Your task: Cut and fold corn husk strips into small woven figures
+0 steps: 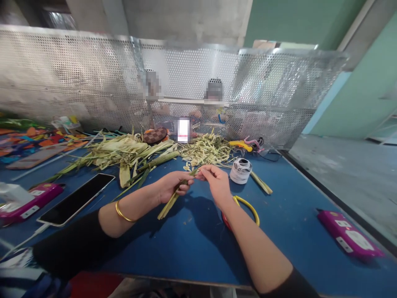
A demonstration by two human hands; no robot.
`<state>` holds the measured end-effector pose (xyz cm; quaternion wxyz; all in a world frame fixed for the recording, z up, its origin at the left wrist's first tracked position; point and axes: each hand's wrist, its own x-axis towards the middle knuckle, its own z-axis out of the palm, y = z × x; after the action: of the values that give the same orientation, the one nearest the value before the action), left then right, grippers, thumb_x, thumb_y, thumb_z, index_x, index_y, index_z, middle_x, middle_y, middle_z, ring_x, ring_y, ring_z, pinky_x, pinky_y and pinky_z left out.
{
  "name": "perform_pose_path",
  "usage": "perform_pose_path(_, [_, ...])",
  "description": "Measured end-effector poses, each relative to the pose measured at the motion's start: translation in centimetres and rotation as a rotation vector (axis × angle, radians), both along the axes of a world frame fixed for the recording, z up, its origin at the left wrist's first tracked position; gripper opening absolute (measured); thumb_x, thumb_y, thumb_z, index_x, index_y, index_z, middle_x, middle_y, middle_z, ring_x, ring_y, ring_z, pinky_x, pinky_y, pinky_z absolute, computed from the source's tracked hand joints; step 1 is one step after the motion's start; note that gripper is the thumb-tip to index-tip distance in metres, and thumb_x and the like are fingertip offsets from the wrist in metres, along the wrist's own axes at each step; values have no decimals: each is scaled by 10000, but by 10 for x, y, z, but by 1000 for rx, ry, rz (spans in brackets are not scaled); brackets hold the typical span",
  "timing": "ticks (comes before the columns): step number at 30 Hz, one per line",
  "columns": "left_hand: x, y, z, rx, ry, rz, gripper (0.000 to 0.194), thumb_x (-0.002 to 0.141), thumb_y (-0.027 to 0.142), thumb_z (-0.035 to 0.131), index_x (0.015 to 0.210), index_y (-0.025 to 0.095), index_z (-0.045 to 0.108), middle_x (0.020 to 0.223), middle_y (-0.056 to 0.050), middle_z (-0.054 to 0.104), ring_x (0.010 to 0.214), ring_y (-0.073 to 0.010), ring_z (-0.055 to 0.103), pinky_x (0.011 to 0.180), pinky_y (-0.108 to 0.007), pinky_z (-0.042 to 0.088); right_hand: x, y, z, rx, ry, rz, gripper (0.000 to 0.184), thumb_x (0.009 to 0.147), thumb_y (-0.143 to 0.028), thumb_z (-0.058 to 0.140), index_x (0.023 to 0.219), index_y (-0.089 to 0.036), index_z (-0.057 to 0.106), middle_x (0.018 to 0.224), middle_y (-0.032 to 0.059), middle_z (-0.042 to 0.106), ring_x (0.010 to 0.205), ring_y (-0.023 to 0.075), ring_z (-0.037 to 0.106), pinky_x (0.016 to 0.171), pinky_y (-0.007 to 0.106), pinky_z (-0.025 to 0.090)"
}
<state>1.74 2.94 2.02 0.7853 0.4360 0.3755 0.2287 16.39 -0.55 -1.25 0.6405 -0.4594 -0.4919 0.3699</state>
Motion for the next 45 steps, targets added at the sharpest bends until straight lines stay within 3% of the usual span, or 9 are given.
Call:
perform_pose_path(6, [5,8,7,-23,-44,44,181,834,209,522,675,155,454,486,95,308,351,-11,159,347,-151,82,-1,0,-3,38,-15,-1,153,719,-351,670,784,-214,687,738,20,712,739,203,660,761,367,520])
perform_pose_path(14, [10,14,3,281,111,165,279,708,291,702,622,171,465,400,121,254,345,-17,147,382,-197,76,-1,-2,-1,67,-405,81,137,809,-323,560,812,-220,651,748,23,694,737,200,656,750,345,502])
perform_pose_path(17, [6,19,0,364,143,224,263,672,304,724,643,175,496,384,119,257,347,-25,162,387,-209,88,11,-17,11,-51,-678,156,275,813,-295,551,1077,-230,590,849,26,693,725,193,647,728,334,481])
perform_pose_path(22, [-1,34,-4,425,193,289,253,640,339,741,684,167,561,409,109,252,368,-30,172,399,-226,103,48,-66,17,-433,-1350,-240,234,793,-313,576,992,-195,607,984,125,661,822,262,630,649,321,398])
perform_pose_path(29, [1,39,-9,491,226,319,182,661,314,696,676,164,592,412,92,258,381,-46,185,409,-242,124,60,-79,-6,-620,-1535,-201,568,709,-111,515,1275,-92,489,1016,187,648,860,286,634,672,320,396])
perform_pose_path(35, [-5,38,-5,600,211,378,246,625,376,710,648,149,617,419,92,264,429,-61,249,437,-222,176,76,-69,-9,-587,-994,-205,520,697,-174,558,1218,-185,545,1010,123,675,865,271,632,716,350,437])
perform_pose_path(39, [-6,42,-5,671,254,450,256,615,377,706,650,130,650,449,83,328,469,-69,306,473,-215,227,62,-70,-1,-470,-183,69,496,693,-328,644,1174,-236,560,675,-10,574,448,126,431,459,273,355])
perform_pose_path(43, [-6,48,-11,734,276,493,266,635,379,673,707,123,692,519,61,450,530,-86,379,519,-211,292,23,-61,23,-331,369,302,339,644,-268,738,968,-229,645,742,7,558,548,103,450,531,256,413])
perform_pose_path(45, [-7,52,-15,783,299,514,271,646,394,658,691,128,683,533,58,456,541,-90,388,523,-209,299,3,-55,35,-357,510,364,315,690,-399,724,935,-215,652,758,23,552,595,121,478,570,272,444])
